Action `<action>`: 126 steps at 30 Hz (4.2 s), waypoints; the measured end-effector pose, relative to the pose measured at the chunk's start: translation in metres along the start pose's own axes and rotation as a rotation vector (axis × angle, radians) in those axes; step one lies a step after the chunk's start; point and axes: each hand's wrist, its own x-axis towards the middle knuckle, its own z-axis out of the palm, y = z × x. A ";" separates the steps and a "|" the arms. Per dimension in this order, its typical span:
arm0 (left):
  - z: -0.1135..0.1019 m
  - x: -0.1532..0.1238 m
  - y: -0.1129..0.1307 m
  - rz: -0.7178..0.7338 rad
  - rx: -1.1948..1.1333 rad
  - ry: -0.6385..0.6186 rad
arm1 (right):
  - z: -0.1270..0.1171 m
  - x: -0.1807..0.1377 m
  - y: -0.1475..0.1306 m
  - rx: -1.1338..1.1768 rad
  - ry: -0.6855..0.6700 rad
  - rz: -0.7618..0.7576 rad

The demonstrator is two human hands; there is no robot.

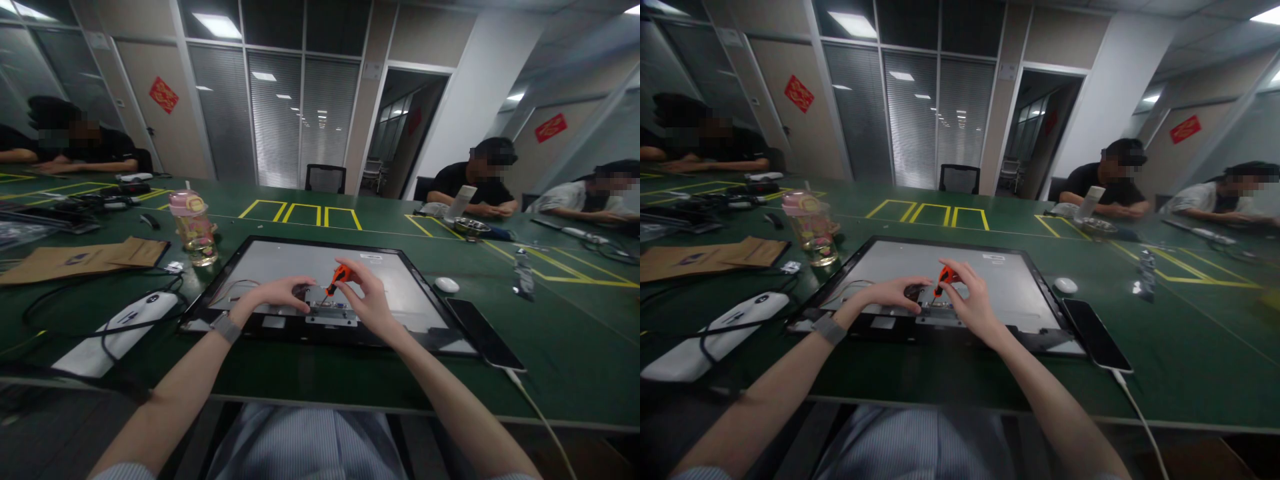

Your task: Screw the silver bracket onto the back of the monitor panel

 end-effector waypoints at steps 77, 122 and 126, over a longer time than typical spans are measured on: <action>0.001 0.003 -0.005 0.048 0.023 0.008 | -0.001 -0.005 -0.004 0.209 -0.082 0.067; 0.001 0.000 0.007 -0.013 0.022 0.004 | -0.001 -0.001 -0.007 -0.090 0.010 -0.080; 0.000 0.001 0.005 0.001 0.033 0.006 | 0.003 -0.004 -0.002 -0.085 0.017 -0.104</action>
